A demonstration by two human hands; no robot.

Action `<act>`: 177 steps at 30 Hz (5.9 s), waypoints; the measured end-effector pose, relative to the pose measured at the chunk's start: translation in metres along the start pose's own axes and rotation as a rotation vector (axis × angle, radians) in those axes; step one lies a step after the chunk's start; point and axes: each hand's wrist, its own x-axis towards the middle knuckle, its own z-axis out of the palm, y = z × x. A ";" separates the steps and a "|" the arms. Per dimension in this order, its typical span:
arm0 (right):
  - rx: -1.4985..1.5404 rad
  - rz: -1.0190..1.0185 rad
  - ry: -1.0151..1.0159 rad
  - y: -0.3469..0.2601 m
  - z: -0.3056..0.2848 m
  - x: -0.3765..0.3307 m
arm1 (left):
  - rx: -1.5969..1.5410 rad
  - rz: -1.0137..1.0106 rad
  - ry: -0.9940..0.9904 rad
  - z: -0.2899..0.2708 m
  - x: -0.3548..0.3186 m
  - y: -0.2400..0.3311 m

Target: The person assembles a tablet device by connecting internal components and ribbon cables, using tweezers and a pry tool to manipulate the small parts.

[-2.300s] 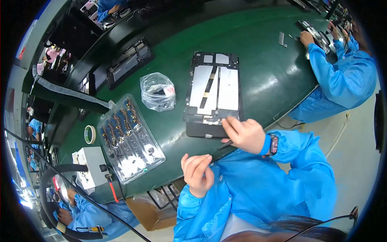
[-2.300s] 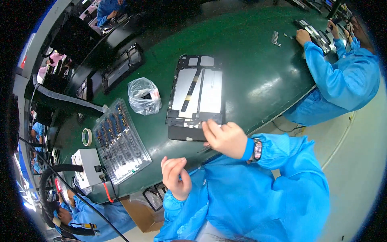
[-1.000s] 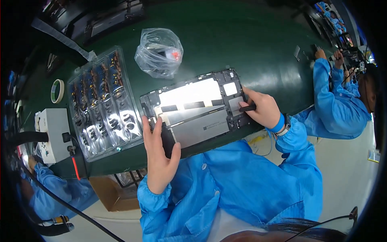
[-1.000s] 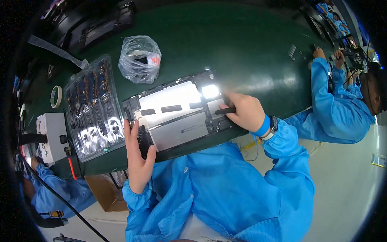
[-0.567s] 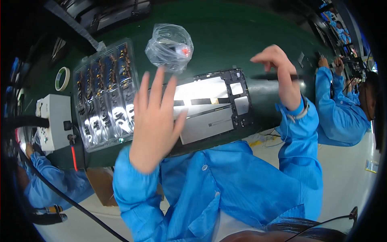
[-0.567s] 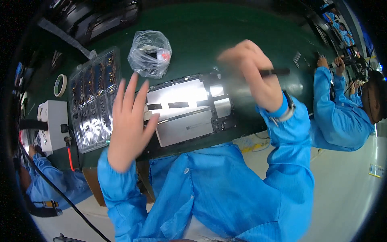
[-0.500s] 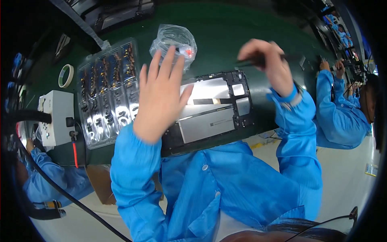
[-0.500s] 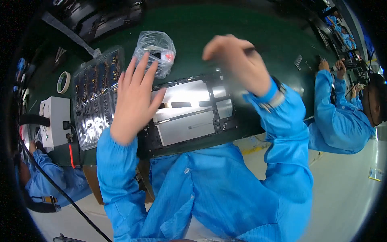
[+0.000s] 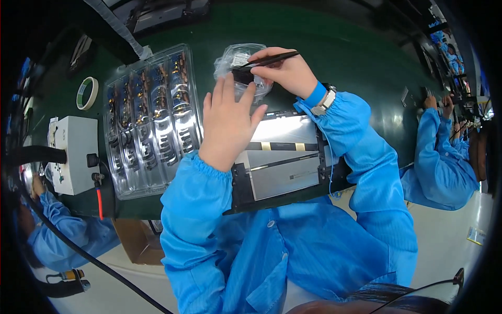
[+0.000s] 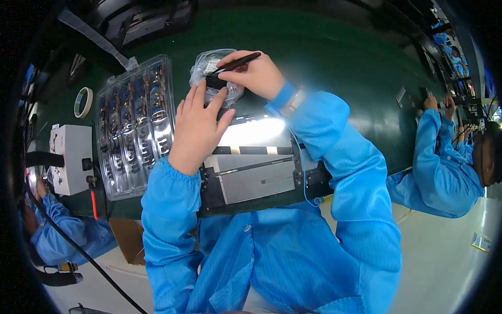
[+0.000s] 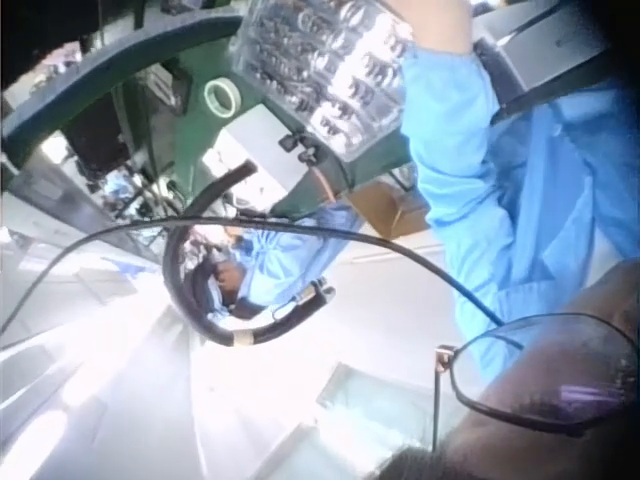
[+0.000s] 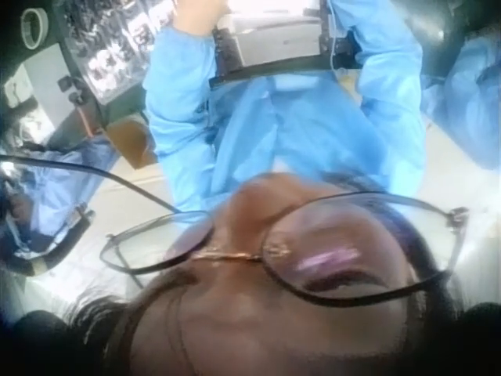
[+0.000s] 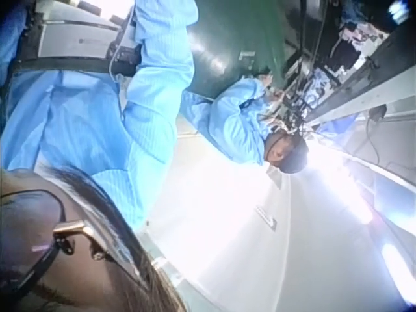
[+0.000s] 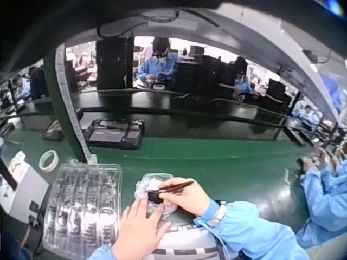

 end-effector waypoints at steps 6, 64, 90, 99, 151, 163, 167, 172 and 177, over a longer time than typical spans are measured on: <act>-0.131 -0.005 -0.018 -0.005 0.004 -0.007 | -0.022 0.013 0.007 -0.004 0.001 0.000; 0.111 -0.228 -0.063 -0.119 0.014 -0.135 | -2.825 -0.369 0.178 -0.086 -0.029 0.071; 0.291 -0.475 -0.424 -0.130 0.314 -0.104 | -1.593 -0.623 1.334 -0.129 -0.271 -0.102; 0.241 -0.494 -0.469 -0.147 0.449 -0.090 | -0.652 -0.828 1.250 -0.143 -0.369 -0.177; -0.210 -0.060 0.035 -0.014 -0.029 -0.101 | -0.171 0.141 -0.170 -0.016 -0.006 0.037; -0.253 -0.091 0.010 -0.013 -0.030 -0.099 | -0.273 0.092 -0.147 -0.017 -0.007 0.034; -0.207 -0.024 0.036 -0.015 -0.029 -0.101 | -0.284 0.095 -0.137 -0.017 -0.007 0.034; -0.169 -0.027 0.053 -0.014 -0.030 -0.102 | -0.279 0.104 -0.139 -0.018 -0.007 0.034; -0.253 -0.075 0.029 -0.016 -0.027 -0.102 | -0.234 0.149 -0.099 -0.018 -0.012 0.033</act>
